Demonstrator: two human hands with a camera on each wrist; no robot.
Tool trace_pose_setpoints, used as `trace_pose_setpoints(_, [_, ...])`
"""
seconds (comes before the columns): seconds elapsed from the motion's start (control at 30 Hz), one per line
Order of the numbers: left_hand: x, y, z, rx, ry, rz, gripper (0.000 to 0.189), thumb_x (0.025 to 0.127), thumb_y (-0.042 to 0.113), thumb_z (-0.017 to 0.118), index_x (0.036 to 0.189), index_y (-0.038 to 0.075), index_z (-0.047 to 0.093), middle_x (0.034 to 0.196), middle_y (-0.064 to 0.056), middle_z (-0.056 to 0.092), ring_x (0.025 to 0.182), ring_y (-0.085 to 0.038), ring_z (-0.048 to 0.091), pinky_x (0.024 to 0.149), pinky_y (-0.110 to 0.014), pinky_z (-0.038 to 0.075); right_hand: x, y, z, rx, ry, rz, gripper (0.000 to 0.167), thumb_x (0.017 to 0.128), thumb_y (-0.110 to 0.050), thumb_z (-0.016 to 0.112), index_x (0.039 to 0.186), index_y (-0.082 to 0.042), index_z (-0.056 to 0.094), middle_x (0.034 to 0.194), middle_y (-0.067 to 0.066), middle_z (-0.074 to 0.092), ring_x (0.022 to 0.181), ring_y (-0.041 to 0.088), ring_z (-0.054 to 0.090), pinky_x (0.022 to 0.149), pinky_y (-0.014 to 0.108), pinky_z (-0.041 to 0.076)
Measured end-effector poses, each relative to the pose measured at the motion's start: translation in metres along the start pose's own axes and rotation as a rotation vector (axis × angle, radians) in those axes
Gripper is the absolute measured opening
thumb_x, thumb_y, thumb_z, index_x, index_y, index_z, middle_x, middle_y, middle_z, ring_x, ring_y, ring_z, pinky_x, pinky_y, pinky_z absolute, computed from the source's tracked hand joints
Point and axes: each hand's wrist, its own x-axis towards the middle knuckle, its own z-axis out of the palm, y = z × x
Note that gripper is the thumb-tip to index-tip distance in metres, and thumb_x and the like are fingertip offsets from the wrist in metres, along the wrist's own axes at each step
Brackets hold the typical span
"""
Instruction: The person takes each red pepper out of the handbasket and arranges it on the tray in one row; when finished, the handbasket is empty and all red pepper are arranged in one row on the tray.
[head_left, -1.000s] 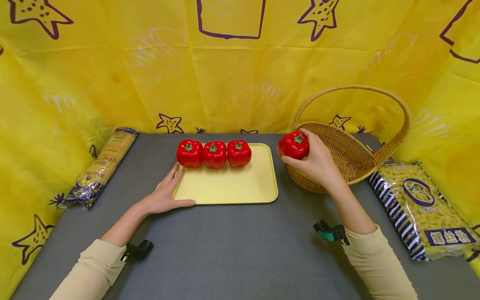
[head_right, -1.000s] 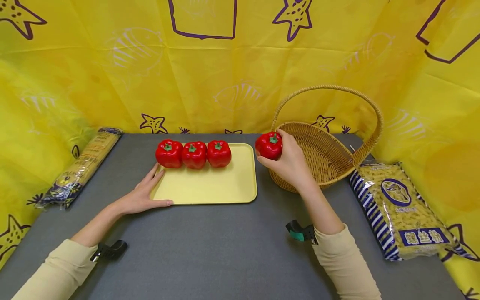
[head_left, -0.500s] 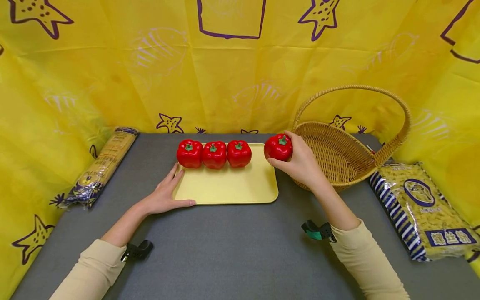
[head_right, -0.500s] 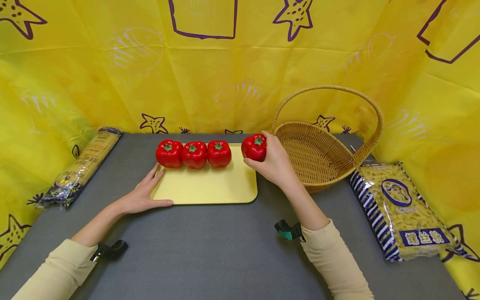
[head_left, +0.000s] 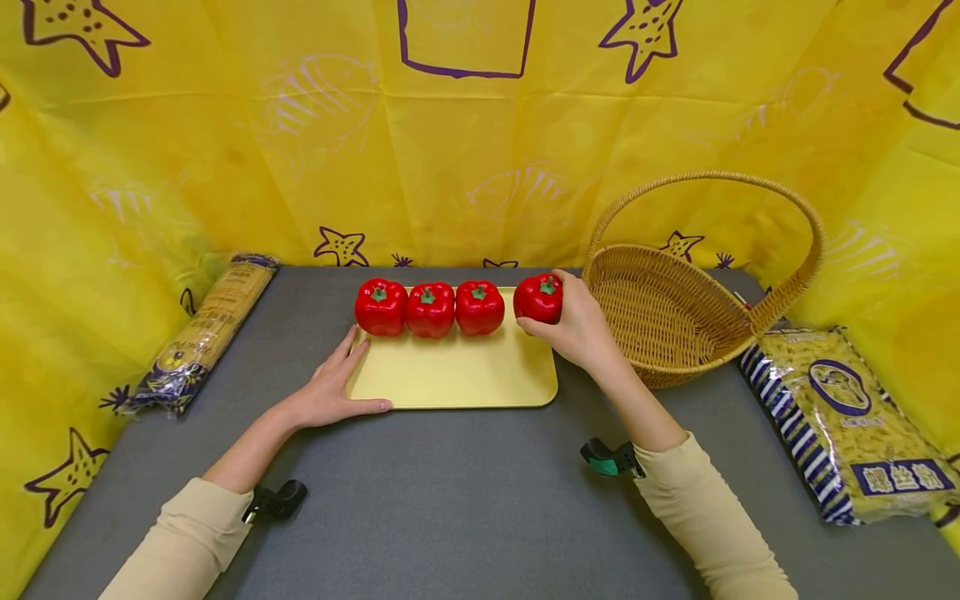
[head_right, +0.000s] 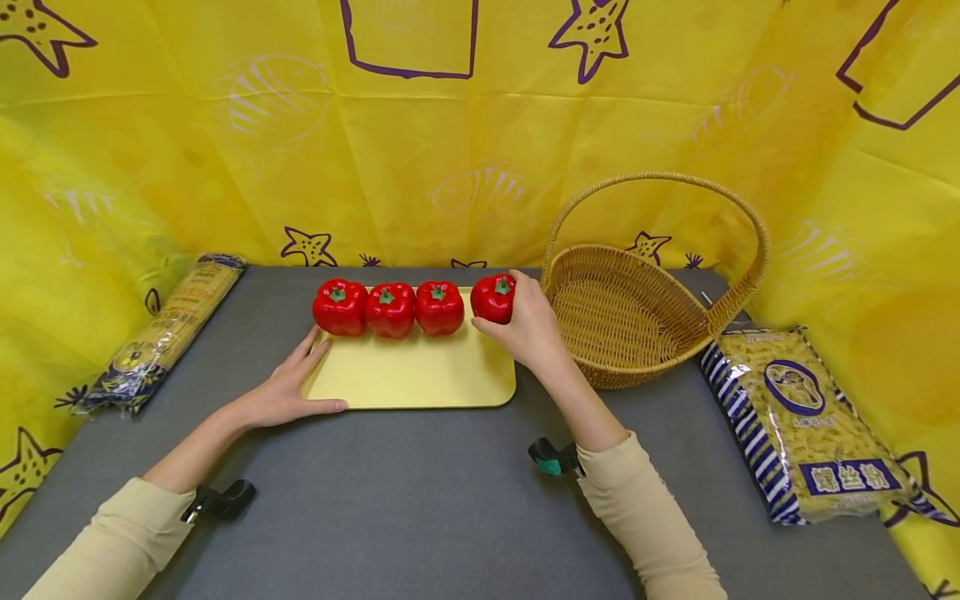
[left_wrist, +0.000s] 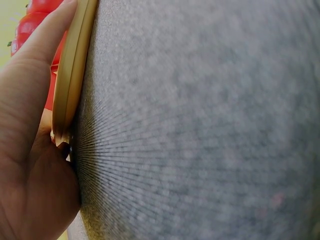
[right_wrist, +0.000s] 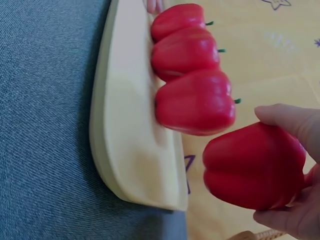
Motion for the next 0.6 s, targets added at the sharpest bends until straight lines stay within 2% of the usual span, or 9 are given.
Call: trace_pose_setpoints(0.6, [0.001, -0.001, 0.0, -0.001, -0.001, 0.0, 0.113, 0.079, 0.057, 0.072, 0.156, 0.002, 0.01, 0.162, -0.016, -0.011, 0.145, -0.043, 0.001, 0.105, -0.072, 0.008, 0.012, 0.012, 0.025, 0.007, -0.036, 0.037, 0.091, 0.08, -0.034, 0.082, 0.144, 0.007, 0.032, 0.132, 0.026, 0.045, 0.118, 0.038, 0.048, 0.096, 0.051, 0.046])
